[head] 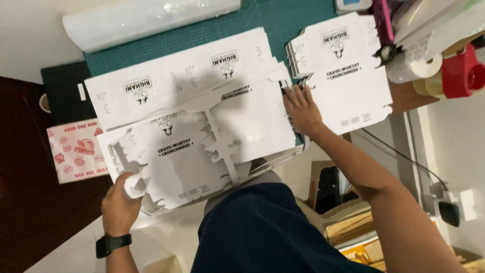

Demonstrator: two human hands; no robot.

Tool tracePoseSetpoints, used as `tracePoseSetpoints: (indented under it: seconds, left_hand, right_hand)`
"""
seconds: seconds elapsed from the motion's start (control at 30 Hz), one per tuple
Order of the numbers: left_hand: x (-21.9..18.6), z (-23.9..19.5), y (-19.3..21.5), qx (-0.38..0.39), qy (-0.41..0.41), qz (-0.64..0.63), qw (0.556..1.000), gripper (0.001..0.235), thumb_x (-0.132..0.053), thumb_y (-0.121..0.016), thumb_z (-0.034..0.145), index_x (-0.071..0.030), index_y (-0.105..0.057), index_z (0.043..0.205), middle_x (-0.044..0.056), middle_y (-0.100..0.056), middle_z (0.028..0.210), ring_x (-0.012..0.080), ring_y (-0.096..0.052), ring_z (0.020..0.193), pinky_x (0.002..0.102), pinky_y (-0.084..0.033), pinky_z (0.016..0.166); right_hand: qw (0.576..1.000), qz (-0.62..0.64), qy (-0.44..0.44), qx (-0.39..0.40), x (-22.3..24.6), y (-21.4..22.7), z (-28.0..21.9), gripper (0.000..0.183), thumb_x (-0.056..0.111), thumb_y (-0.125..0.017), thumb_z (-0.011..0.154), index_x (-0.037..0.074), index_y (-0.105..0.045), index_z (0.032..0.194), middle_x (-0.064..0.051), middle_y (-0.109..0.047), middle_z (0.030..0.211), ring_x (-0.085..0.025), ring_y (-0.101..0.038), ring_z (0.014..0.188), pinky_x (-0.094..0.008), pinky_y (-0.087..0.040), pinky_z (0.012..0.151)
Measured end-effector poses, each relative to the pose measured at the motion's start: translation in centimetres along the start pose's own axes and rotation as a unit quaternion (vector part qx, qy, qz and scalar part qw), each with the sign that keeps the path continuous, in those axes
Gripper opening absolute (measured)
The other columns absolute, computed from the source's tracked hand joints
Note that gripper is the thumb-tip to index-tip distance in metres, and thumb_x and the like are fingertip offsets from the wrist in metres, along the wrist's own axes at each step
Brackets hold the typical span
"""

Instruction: Removing the outer waste frame from die-cut cardboard box templates to prepare them for assembly.

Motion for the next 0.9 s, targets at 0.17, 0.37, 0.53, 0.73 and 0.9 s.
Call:
tracePoseSetpoints:
  seconds: [0.17, 0.37, 0.53, 0.73, 0.9]
  left_hand:
    - [0.3, -1.6, -0.3, -0.011, 0.007, -0.012, 1.0, 0.067, -0.007, -0.079, 0.078, -0.022, -0.06, 0.139, 0.02, -0.07, 0.115, 0.0405, -0.067, 0.104, 0.049, -0.055, 0.079]
    - [0.2, -5.4, 0.1, -0.034, 0.034, -0.002, 0.999, 0.067, -0.011, -0.078, 0.074, -0.021, -0.062, 0.139, 0.015, -0.073, 0.115, 0.0356, -0.068, 0.104, 0.045, -0.054, 0.082]
    - [0.6, -9.5, -0.5, -0.028, 0.069, -0.001, 0.997, 0.077, -0.008, -0.083, 0.068, -0.021, -0.061, 0.141, 0.016, -0.072, 0.124, 0.0396, -0.067, 0.113, 0.048, -0.053, 0.088]
    - [0.2, -13.9, -1.8, -0.016, 0.121, 0.009, 0.993, 0.076, -0.008, -0.084, 0.07, -0.027, -0.062, 0.14, 0.014, -0.076, 0.112, 0.0327, -0.071, 0.099, 0.041, -0.055, 0.084]
    - [-2.3, -16.5, -1.0, -0.006, 0.141, -0.027, 0.99, 0.072, 0.003, -0.08, 0.071, -0.023, -0.063, 0.136, 0.014, -0.075, 0.118, 0.0357, -0.07, 0.105, 0.044, -0.056, 0.089]
  right_hand:
    - [0.989, 0.112, 0.049, -0.082, -1.6, 0.6, -0.8, 0.063, 0.039, -0.067, 0.076, 0.019, -0.054, 0.133, -0.022, -0.019, 0.169, -0.045, -0.013, 0.157, -0.061, 0.007, 0.125]
    - [0.952, 0.266, 0.065, -0.135, -2.4, 2.0, -3.8, 0.062, 0.023, -0.087, 0.065, 0.01, -0.06, 0.119, -0.033, -0.018, 0.164, -0.056, -0.017, 0.15, -0.067, -0.017, 0.119]
    - [0.919, 0.372, 0.015, -0.13, -2.5, 5.2, -8.0, 0.054, 0.006, -0.096, 0.063, 0.005, -0.068, 0.109, -0.037, -0.023, 0.16, -0.058, -0.039, 0.137, -0.062, -0.059, 0.095]
    - [0.855, 0.515, -0.048, -0.027, -1.4, -1.2, -9.7, 0.073, 0.006, -0.083, 0.074, 0.016, -0.045, 0.136, -0.021, -0.046, 0.123, -0.04, -0.067, 0.083, -0.05, -0.059, 0.076]
    - [0.853, 0.52, -0.039, 0.022, -0.4, 0.8, -11.8, 0.093, -0.016, -0.081, 0.07, 0.014, -0.038, 0.147, -0.023, -0.038, 0.133, -0.031, -0.066, 0.085, -0.045, -0.06, 0.086]
Point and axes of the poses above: each hand's wrist, its own z-axis towards the middle knuckle, its own y-axis out of the back of the hand, x = y × z, the point moved 4 cm from there along z, towards the middle knuckle
